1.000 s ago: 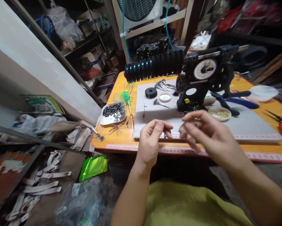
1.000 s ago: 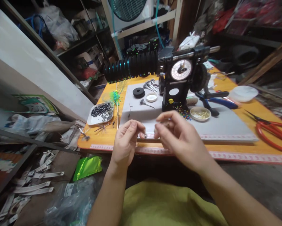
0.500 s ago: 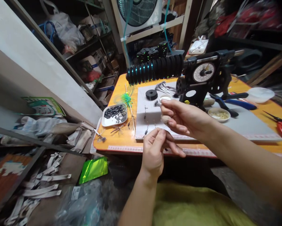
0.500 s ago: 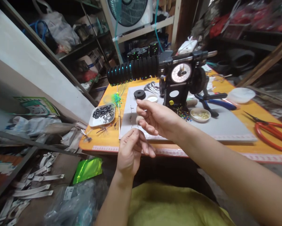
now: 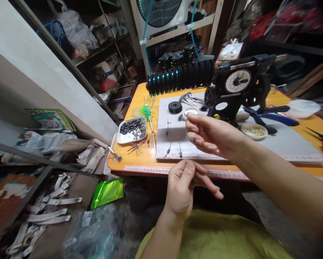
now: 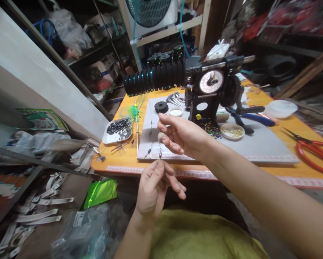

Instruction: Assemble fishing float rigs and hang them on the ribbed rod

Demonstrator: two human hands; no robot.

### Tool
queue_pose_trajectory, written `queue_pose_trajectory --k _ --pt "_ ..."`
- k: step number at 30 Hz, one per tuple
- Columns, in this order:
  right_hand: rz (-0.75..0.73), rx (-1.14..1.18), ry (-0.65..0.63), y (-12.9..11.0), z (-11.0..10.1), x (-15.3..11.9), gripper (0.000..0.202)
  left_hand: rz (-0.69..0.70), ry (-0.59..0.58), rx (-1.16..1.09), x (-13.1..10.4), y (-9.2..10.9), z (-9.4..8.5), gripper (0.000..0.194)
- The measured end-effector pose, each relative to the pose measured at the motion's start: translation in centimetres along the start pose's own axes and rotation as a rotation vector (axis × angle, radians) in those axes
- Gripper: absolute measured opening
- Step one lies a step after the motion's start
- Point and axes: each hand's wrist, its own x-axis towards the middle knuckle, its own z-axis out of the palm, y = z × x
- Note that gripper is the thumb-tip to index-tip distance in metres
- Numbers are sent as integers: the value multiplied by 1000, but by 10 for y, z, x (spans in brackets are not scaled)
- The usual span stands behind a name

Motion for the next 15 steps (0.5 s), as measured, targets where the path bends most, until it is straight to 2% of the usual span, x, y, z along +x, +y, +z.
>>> queue_pose_trajectory --k 9,15 --pt "-31 -73 3 -6 4 -7 43 45 0 45 5 8 3 33" --pt "-71 -216 -13 -3 2 -10 41 61 -8 113 9 15 1 37"
